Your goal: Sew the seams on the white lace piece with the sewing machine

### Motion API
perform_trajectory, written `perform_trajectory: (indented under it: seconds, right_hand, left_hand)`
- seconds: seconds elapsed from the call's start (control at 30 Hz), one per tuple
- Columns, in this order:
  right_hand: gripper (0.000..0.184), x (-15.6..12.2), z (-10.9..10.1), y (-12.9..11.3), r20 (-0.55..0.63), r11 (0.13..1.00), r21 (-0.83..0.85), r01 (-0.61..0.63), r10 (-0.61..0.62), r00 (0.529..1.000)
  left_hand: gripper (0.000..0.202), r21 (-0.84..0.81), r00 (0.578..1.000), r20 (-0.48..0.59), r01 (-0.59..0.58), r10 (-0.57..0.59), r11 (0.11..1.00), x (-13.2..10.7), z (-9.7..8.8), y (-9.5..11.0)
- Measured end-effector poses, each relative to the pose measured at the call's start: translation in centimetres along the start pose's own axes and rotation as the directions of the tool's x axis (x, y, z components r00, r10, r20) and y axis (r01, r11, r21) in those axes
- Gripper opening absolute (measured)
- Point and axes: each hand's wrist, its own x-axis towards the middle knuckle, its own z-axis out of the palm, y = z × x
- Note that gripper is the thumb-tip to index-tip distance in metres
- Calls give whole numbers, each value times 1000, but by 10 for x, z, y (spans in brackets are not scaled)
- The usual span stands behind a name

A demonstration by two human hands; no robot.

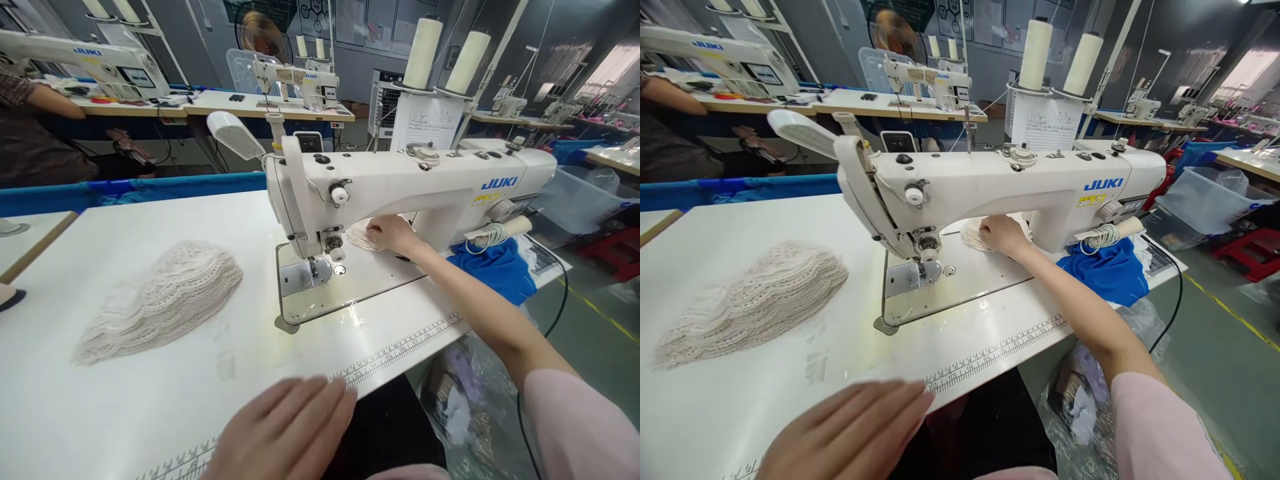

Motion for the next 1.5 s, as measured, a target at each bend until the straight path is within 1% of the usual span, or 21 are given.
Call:
perform_trajectory:
  seconds: [0.03,0.2,0.27,0.33,0.4,0.5,0.57,0.63,0.73,0.83,0.9,0.93,0.97,1.03,1.1,1.13,1.2,1.27,1.33,1.43,1.5]
  right_hand:
    - [17,-2,-1,2,-19,999,39,1,0,1000]
    - [16,-20,-2,6,-92,958,283,38,-12,996]
    - [21,-31,-3,6,-53,914,404,43,-24,998]
    - [25,-44,-6,3,16,861,508,28,-41,999]
    - [25,-59,-10,-1,139,726,685,-54,-58,989]
    - [19,-83,-15,-8,355,235,918,-319,-128,926]
    - [15,-98,-16,-13,411,11,910,-415,-175,895]
    - [13,-112,-15,-17,421,-90,892,-442,-186,888]
    - [11,-132,-11,-21,455,-156,865,-477,-158,877]
    - [13,-151,-10,-23,580,-69,795,-603,-206,788]
    - [20,-157,-12,-24,671,133,738,-662,-252,697]
    - [24,-157,-13,-25,689,244,725,-644,-246,682]
    - [27,-155,-14,-25,677,340,728,-595,-223,701]
    - [25,-144,-14,-28,568,454,770,-448,-170,805]
    - [31,-126,-11,-33,462,482,810,-333,-176,869]
    - [42,-115,-9,-36,460,480,819,-314,-223,859]
    - [53,-94,-2,-42,538,480,807,-344,-358,763]
    - [40,-75,6,-49,614,503,776,-379,-470,634]
    - [23,-61,13,-56,633,520,766,-378,-506,586]
    - [16,-52,20,-64,608,522,780,-346,-498,619]
    - [14,-52,24,-68,577,530,792,-304,-485,658]
  left_hand:
    - [24,-17,998,54,-12,13,1000,14,5,-11]
    - [24,-106,946,251,238,-206,965,63,37,-52]
    - [31,-122,898,292,376,-329,919,72,49,-60]
    - [45,-106,823,282,538,-493,836,78,57,-62]
    - [61,-117,758,269,639,-595,761,80,61,-61]
    - [82,-221,709,339,699,-619,680,79,57,-60]
    - [81,-361,661,486,748,-572,557,76,51,-61]
    - [58,-523,624,644,782,-443,341,72,44,-63]
    - [21,-675,639,674,736,-370,41,66,34,-65]
    - [16,-710,622,629,704,-465,-18,61,24,-67]
    - [18,-649,595,655,759,-465,56,59,19,-71]
    - [19,-609,588,669,784,-454,117,59,16,-73]
    - [19,-575,589,680,798,-437,182,59,15,-76]
    - [20,-542,612,691,791,-385,285,59,12,-81]
    - [19,-541,633,697,773,-336,333,59,9,-86]
    - [18,-541,637,703,767,-314,345,58,7,-88]
    - [17,-541,640,715,761,-282,358,55,1,-94]
    - [19,-522,630,727,765,-273,378,51,-5,-101]
    - [20,-461,593,755,784,-280,415,47,-11,-107]
    - [22,-341,523,785,813,-333,472,48,-12,-112]
    - [26,-317,536,736,813,-415,489,52,-5,-110]
